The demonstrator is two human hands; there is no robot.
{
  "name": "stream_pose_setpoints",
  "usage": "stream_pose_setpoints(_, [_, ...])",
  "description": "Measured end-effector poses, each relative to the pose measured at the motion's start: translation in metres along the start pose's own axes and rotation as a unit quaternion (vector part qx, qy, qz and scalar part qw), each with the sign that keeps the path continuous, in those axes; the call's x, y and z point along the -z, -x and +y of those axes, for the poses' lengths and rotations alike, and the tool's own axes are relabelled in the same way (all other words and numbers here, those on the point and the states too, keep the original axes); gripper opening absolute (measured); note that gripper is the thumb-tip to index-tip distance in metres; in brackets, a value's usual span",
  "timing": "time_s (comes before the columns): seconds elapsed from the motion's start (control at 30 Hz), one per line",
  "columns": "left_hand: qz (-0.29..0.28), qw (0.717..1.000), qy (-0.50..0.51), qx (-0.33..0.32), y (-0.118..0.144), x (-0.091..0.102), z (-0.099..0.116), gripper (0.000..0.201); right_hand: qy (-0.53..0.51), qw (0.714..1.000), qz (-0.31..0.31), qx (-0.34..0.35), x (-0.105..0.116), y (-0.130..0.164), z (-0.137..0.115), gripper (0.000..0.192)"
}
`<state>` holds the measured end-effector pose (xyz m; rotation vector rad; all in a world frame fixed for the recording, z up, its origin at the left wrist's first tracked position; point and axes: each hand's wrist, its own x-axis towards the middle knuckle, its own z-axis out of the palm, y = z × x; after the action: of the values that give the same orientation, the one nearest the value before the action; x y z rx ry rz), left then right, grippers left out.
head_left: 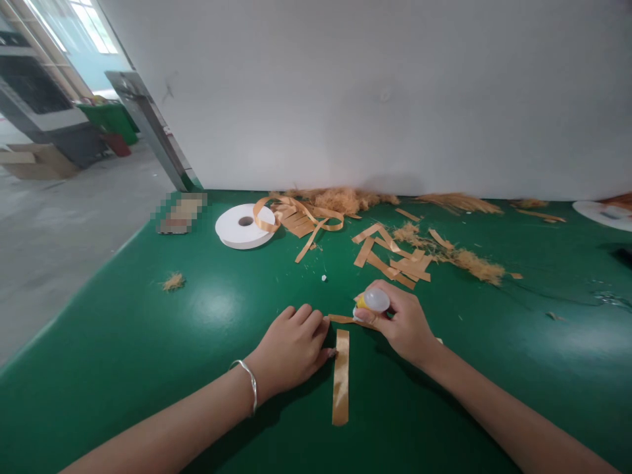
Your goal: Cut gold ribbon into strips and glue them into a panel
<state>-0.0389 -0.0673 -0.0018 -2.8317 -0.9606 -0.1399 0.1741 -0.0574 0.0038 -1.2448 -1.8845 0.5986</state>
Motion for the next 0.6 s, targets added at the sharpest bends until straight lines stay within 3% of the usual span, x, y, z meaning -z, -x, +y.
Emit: stream_pose_setpoints(0.6, [-0.006, 1.0, 0.004, 0.003, 0.001, 0.001, 0.001, 0.034, -0.011, 0.999, 0.015, -0.046, 0.011, 0.011, 0.008, 0.029])
